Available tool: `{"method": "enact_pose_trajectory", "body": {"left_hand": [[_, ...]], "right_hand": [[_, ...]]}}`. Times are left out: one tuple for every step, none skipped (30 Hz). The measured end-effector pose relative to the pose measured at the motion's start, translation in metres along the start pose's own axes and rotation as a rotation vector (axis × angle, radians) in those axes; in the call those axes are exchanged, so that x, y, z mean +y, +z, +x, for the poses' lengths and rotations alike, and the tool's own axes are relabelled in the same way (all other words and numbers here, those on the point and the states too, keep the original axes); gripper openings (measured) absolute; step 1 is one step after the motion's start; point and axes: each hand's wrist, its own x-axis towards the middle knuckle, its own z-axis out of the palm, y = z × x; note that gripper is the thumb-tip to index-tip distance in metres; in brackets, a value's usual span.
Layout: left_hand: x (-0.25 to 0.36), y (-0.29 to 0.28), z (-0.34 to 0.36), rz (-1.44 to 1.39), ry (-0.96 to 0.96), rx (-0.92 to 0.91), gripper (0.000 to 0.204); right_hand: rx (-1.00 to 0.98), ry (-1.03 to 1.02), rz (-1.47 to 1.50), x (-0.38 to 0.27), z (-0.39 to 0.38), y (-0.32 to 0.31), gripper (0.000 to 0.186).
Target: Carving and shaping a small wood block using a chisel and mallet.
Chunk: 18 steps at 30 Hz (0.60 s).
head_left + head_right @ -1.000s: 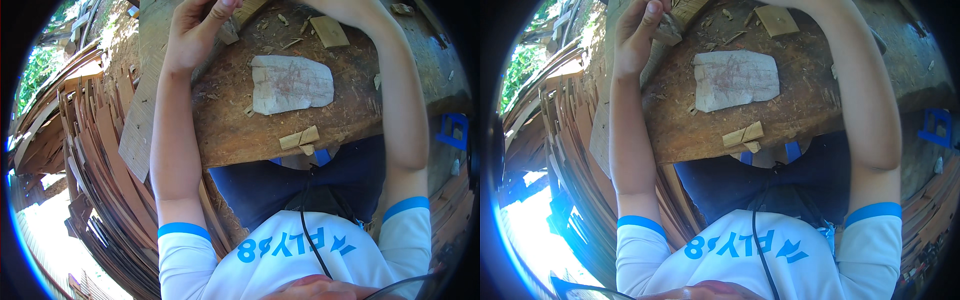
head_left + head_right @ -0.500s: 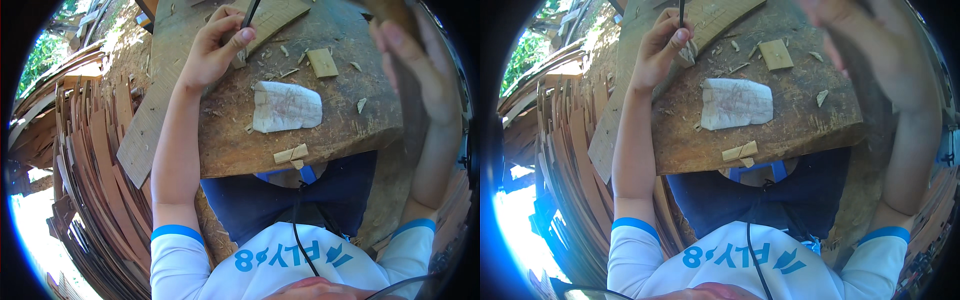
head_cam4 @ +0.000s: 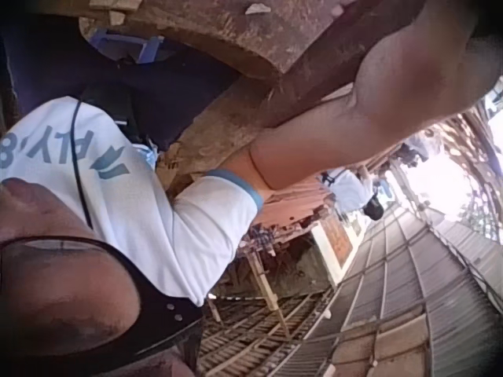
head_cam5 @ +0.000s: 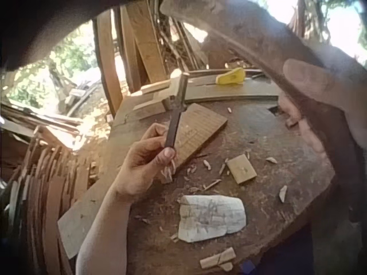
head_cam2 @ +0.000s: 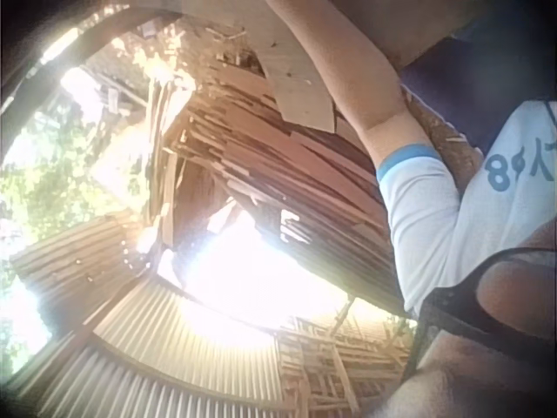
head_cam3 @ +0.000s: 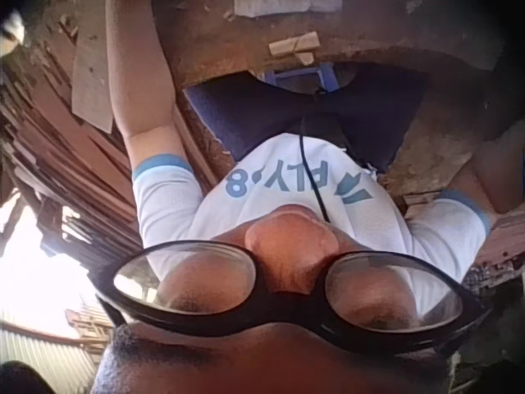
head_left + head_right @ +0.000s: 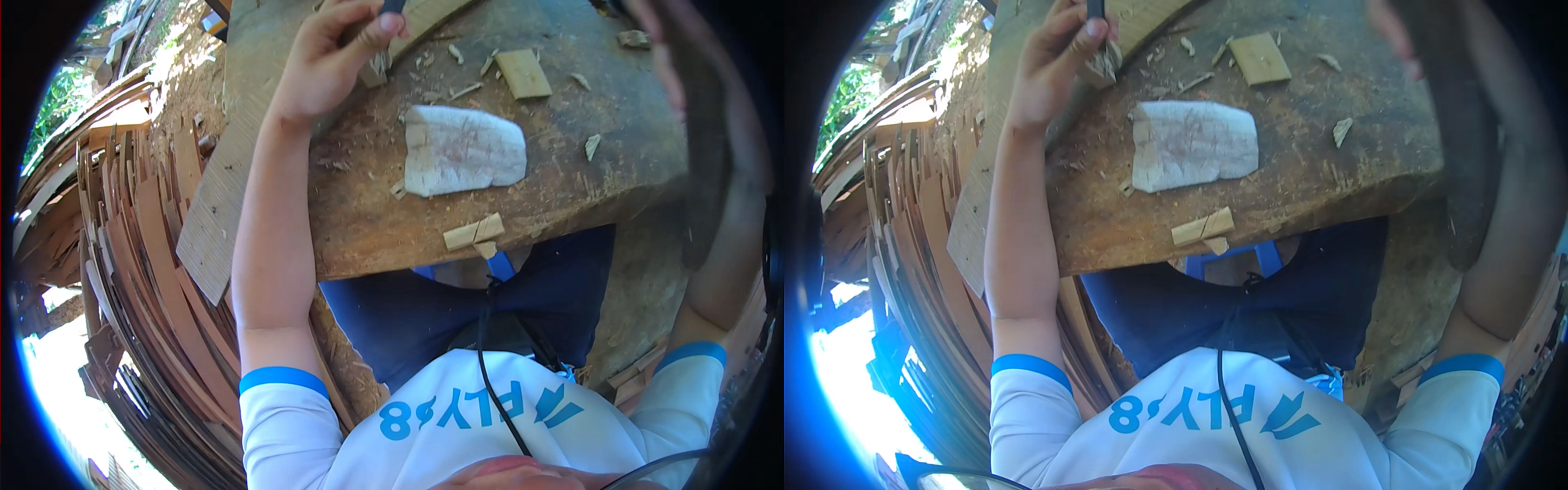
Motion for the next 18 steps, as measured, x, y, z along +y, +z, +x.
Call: {"method": "enact_pose_trajectory", "body": {"left_hand": [[0.026, 0.024, 0.009, 0.265, -0.517, 0.180, 0.024], [0.027, 0.021, 0.005, 0.269, -0.530, 0.182, 0.024], [0.025, 0.017, 0.003, 0.231, -0.522, 0.201, 0.024], [0.025, 0.010, -0.003, 0.206, -0.523, 0.225, 0.024], [0.027, 0.003, -0.009, 0.191, -0.556, 0.226, 0.025], [0.018, 0.002, -0.008, 0.186, -0.536, 0.223, 0.025], [0.012, -0.004, -0.011, 0.002, -0.347, 0.121, 0.026], [0.003, -0.005, -0.009, -0.216, -0.126, 0.012, 0.026], [0.007, 0.001, -0.006, -0.223, -0.109, 0.014, 0.026], [0.019, 0.011, -0.002, -0.040, -0.338, 0.087, 0.026], [0.031, 0.015, -0.002, 0.156, -0.571, 0.172, 0.026], [0.024, 0.011, -0.002, 0.161, -0.558, 0.189, 0.026], [0.017, 0.001, -0.006, 0.117, -0.312, 0.063, 0.027], [0.012, 0.000, -0.002, 0.055, -0.048, -0.076, 0.029], [0.014, -0.001, -0.006, 0.173, -0.092, -0.031, 0.027], [0.011, 0.002, -0.004, 0.179, -0.068, -0.018, 0.027], [0.012, 0.004, -0.007, 0.295, -0.221, 0.061, 0.025], [0.013, 0.006, -0.010, 0.407, -0.375, 0.145, 0.023]], "right_hand": [[0.011, 0.025, -0.045, 0.052, 0.000, -0.047, 0.043], [0.005, 0.024, -0.048, 0.031, 0.002, -0.025, 0.043], [0.003, 0.021, -0.053, 0.040, 0.007, -0.029, 0.042], [-0.008, 0.014, -0.045, -0.012, 0.009, 0.020, 0.042], [-0.007, 0.002, -0.061, -0.031, 0.010, 0.032, 0.042], [0.003, -0.180, -0.334, -0.003, 0.027, 0.031, 0.043], [0.003, -0.373, -0.564, 0.039, 0.052, 0.046, 0.043], [-0.044, -0.325, -0.650, 0.050, 0.057, 0.054, 0.039], [-0.093, -0.274, -0.735, 0.060, 0.059, 0.062, 0.035], [-0.090, -0.281, -0.754, 0.072, 0.058, 0.066, 0.035], [-0.125, -0.206, -0.769, 0.079, 0.058, 0.073, 0.041], [-0.160, -0.133, -0.783, 0.081, 0.061, 0.076, 0.054], [-0.221, 0.021, -0.741, 0.062, 0.062, 0.089, 0.055], [-0.221, 0.000, -0.756, 0.066, 0.063, 0.091, 0.055], [-0.092, -0.259, -0.770, 0.080, 0.063, 0.094, 0.055], [0.041, -0.515, -0.779, 0.085, 0.066, 0.091, 0.055], [0.127, -0.849, -0.734, 0.056, 0.066, 0.094, 0.050], [0.123, -0.882, -0.727, 0.034, 0.063, 0.096, 0.050]]}}
